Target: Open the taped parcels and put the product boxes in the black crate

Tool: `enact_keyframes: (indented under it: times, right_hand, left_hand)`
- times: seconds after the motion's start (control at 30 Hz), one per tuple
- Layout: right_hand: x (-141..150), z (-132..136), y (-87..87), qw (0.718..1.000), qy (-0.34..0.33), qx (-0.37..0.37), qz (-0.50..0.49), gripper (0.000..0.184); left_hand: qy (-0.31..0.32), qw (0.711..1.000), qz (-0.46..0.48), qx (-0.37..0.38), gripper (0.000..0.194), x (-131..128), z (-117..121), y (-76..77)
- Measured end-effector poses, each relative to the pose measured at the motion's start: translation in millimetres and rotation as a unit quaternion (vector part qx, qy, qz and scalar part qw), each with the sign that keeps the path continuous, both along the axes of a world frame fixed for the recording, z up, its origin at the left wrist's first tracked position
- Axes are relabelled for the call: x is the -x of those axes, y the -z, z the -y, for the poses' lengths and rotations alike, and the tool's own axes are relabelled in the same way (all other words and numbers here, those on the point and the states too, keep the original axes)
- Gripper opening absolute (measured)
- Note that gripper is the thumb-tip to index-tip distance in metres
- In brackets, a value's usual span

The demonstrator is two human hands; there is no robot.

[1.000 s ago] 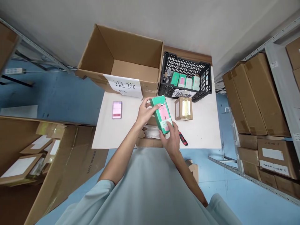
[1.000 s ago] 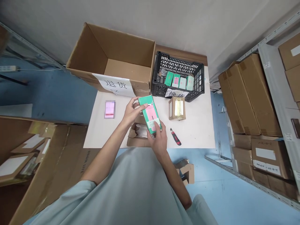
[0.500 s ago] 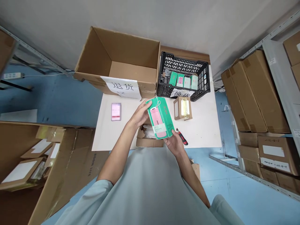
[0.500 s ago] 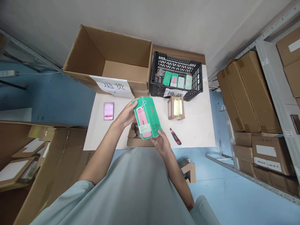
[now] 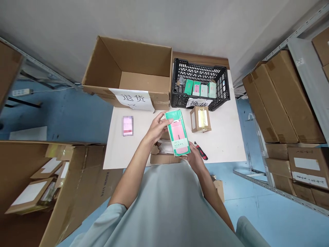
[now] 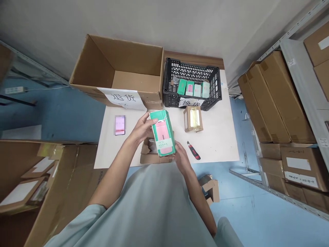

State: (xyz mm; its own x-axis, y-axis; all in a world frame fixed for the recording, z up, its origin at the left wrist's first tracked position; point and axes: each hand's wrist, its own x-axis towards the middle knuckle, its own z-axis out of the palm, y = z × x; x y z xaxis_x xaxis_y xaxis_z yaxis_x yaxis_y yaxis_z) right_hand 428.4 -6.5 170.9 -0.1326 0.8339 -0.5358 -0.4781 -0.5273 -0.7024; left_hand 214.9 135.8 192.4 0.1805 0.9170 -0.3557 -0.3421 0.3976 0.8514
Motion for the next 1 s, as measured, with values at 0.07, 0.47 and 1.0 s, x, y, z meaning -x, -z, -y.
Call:
enact_keyframes:
  times: [0.07,0.47,1.0]
  right_hand:
    - [-7,2,-1.5,0.997,0.013,-0.03,0.067,0.073]
    - [-15,6,5.6,0.942,-0.007,-0.117,0.316,0.066]
    - [-60,-44,34.4,0.983,0.07,-0.055,0.158,0.068]
  left_hand:
    - [-0.008,1.0,-0.019,0.014,0.077,-2,0,3.1]
    - [-0.078,0.991,-0.08,0.077,0.084,-28,-5,20.4]
    - [-0.018,0.989,-0.147,0.027,0.11,-78,-15,38.3]
